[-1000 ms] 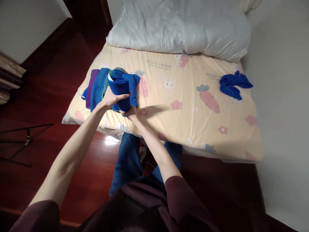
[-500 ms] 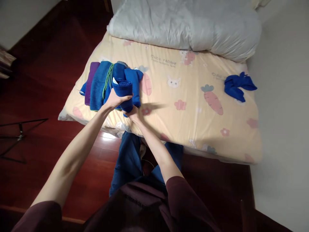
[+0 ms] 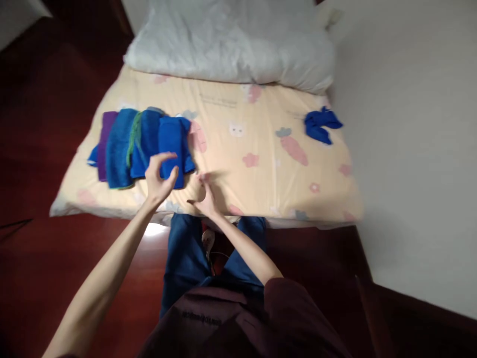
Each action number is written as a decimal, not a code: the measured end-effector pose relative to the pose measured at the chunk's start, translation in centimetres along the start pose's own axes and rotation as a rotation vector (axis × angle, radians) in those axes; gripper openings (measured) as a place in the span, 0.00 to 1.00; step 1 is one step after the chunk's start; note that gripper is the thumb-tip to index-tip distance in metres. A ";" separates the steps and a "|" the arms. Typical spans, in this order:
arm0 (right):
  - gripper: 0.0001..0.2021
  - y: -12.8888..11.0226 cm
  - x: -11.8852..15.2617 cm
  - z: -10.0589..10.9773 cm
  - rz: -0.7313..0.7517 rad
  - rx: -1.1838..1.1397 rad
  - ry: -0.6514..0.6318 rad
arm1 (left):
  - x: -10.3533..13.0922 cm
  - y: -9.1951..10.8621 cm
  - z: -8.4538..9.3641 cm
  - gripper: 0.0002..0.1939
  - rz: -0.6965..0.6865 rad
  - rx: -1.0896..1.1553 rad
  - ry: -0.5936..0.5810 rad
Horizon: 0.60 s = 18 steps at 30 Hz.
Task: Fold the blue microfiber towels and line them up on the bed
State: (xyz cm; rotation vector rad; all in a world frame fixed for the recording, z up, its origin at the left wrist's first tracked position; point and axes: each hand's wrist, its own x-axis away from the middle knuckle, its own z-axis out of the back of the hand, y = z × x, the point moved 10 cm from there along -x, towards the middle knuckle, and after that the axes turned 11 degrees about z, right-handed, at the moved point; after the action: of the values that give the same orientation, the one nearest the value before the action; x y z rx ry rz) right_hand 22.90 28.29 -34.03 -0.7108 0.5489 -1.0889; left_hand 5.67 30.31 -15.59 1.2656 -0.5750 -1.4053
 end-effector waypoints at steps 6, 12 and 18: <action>0.24 10.4 10.2 8.8 -0.188 -0.210 0.283 | 9.0 0.6 -23.0 0.12 -0.086 -0.265 -0.838; 0.17 21.8 19.5 25.7 -0.426 -0.149 0.708 | 12.4 1.1 -38.1 0.17 -0.151 -0.447 -1.001; 0.18 30.7 18.3 38.7 -0.442 0.016 0.746 | 12.6 -1.8 -41.8 0.15 -0.153 -0.437 -0.794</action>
State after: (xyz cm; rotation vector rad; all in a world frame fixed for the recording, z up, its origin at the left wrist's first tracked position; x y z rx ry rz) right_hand 75.56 29.55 -32.52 -0.3970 1.0422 -1.7862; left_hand 44.93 31.82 -34.79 0.3763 -0.6467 -2.0318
